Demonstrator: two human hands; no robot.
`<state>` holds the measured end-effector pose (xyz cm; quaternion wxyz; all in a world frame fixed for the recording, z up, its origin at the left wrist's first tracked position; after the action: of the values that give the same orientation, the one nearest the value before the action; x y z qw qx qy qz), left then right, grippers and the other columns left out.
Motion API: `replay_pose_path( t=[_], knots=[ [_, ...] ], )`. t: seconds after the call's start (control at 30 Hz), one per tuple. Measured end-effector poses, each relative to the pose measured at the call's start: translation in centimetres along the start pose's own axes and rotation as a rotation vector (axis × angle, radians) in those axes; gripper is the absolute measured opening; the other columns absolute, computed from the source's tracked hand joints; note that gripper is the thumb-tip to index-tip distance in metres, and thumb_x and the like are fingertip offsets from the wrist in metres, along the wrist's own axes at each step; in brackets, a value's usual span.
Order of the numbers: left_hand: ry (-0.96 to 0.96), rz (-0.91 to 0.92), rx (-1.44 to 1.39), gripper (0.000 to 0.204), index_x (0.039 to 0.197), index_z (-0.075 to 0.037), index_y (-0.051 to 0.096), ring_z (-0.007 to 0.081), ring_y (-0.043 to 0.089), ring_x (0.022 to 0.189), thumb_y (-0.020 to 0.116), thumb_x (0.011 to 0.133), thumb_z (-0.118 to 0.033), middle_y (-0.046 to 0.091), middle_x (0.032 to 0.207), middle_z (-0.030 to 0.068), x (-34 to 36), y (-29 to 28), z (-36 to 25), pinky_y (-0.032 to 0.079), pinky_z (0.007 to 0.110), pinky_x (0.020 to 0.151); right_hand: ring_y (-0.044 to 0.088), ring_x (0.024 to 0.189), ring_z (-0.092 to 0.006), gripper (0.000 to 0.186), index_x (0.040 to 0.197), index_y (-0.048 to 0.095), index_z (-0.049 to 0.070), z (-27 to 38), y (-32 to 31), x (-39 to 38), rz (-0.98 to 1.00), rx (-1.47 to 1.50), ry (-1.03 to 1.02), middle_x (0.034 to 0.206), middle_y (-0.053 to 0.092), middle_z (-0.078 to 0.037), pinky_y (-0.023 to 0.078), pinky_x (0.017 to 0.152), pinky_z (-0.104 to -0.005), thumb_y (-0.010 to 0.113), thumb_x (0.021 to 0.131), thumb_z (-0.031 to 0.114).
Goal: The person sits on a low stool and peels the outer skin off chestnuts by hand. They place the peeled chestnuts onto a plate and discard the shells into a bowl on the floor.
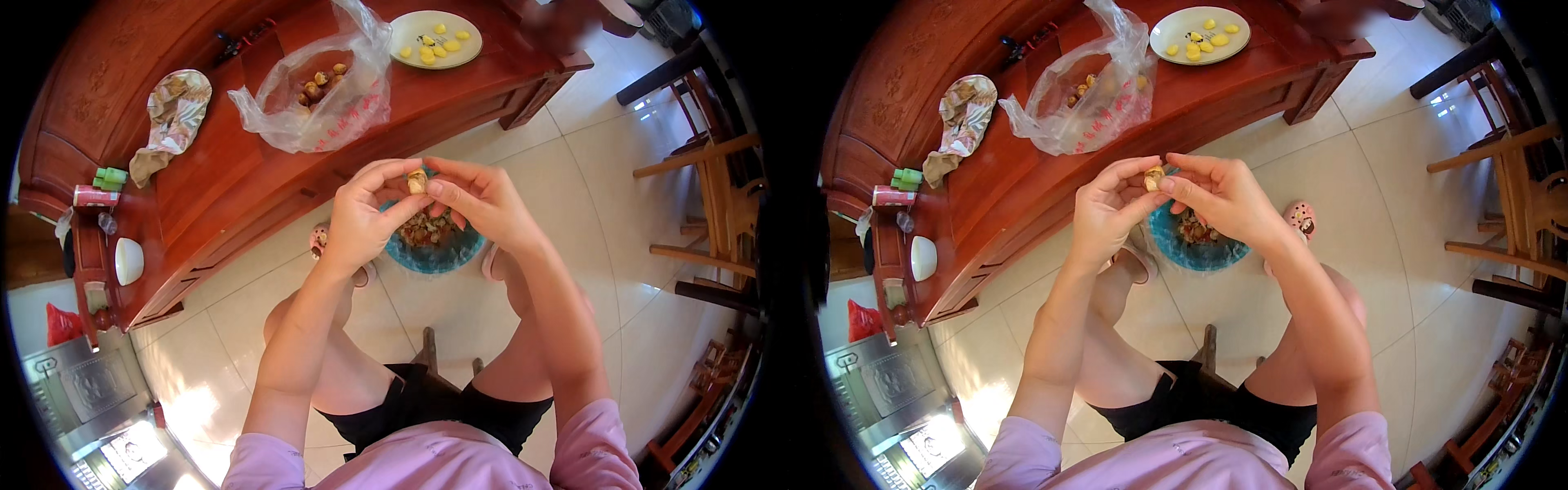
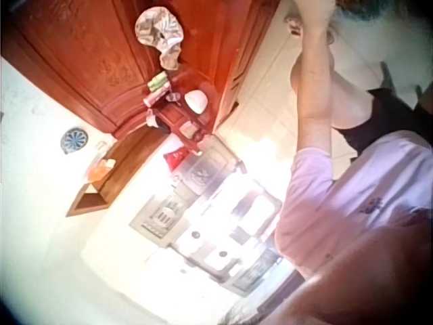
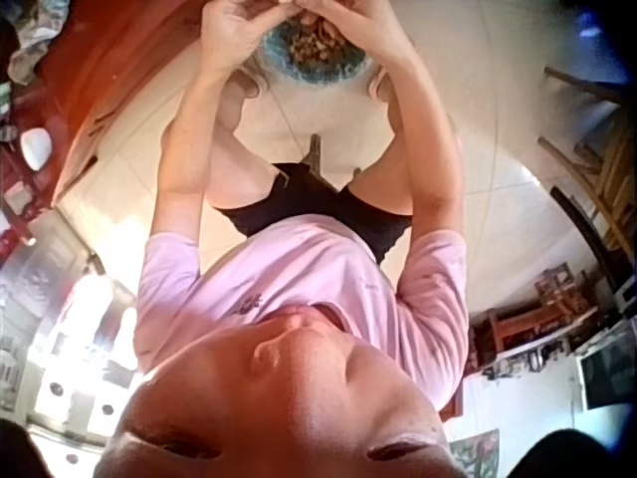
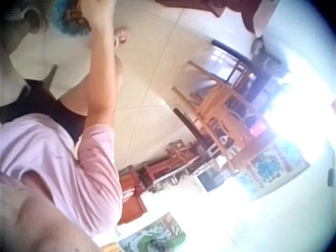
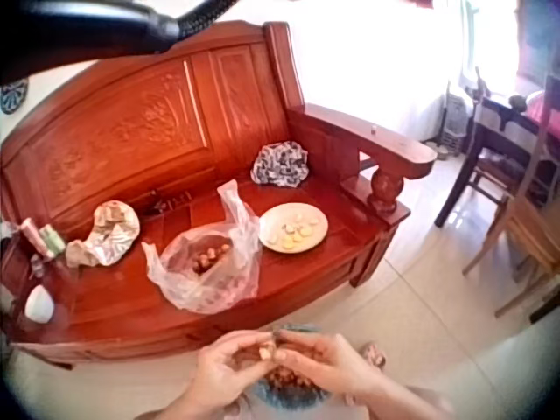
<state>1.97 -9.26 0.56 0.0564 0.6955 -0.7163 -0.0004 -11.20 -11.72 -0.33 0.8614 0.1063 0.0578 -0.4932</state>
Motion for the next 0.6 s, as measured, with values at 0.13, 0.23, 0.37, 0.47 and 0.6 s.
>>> replay_pose_path(
  t=[0.13,0.23,0.37,0.47,0.6],
  knots=[
    [0.090,-0.002,0.267,0.037,0.106,-0.007,0.060,0.0130,0.058,0.081,0.067,0.071,0.001,0.057,0.096,0.0044,-0.2,0.1,-0.6,0.047,0.025,0.072,0.054,0.067,-0.0048,0.031,0.107,0.057,-0.005,0.2,0.2,0.1,0.004,-0.017,-0.023,0.078,0.061,-0.003,0.042,0.052,-0.0179,0.057,0.084,0.015],
    [0.092,0.020,0.402,0.040,0.107,-0.008,0.060,0.0134,0.059,0.079,0.066,0.069,0.002,0.057,0.094,0.0055,-0.4,0.1,-0.6,0.048,0.025,0.070,0.054,0.065,-0.0055,0.029,0.108,0.056,-0.004,-0.5,0.5,0.2,0.040,-0.076,-0.006,0.076,0.061,-0.003,0.042,0.053,-0.0188,0.054,0.084,0.011],
    [0.141,0.016,0.519,0.040,0.105,-0.007,0.061,0.0152,0.057,0.081,0.066,0.067,0.005,0.057,0.091,0.0060,-0.7,0.7,-1.4,0.047,0.026,0.070,0.053,0.060,-0.0071,0.021,0.098,0.058,-0.003,-0.7,0.5,0.2,0.016,-0.191,-0.076,0.068,0.058,-0.005,0.042,0.052,-0.0224,0.052,0.080,0.006],
    [0.232,-0.004,0.596,0.037,0.103,-0.005,0.061,0.0192,0.059,0.077,0.065,0.068,0.004,0.057,0.088,0.0083,-0.9,1.1,-1.8,0.047,0.027,0.067,0.053,0.055,-0.0142,0.014,0.087,0.057,-0.002,-0.1,0.9,0.1,-0.009,-0.356,-0.138,0.063,0.055,-0.009,0.042,0.052,-0.0261,0.053,0.075,0.004],
    [0.275,-0.074,0.619,0.040,0.102,-0.005,0.062,0.0180,0.058,0.077,0.064,0.064,0.007,0.059,0.086,0.0080,-1.4,1.2,-1.9,0.047,0.026,0.069,0.051,0.054,-0.0275,0.012,0.081,0.054,-0.002,1.3,1.8,-0.6,-0.137,-0.555,-0.356,0.063,0.053,-0.014,0.043,0.052,-0.0312,0.057,0.071,0.004]
  ],
)
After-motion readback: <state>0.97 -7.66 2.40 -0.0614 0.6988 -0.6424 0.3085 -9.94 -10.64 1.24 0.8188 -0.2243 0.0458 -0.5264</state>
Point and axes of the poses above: each hand's wrist, its own x-axis towards the middle knuckle, its own y-axis out of the palm, z = x × y, the point moved 7 cm from there along x, towards the middle knuckle
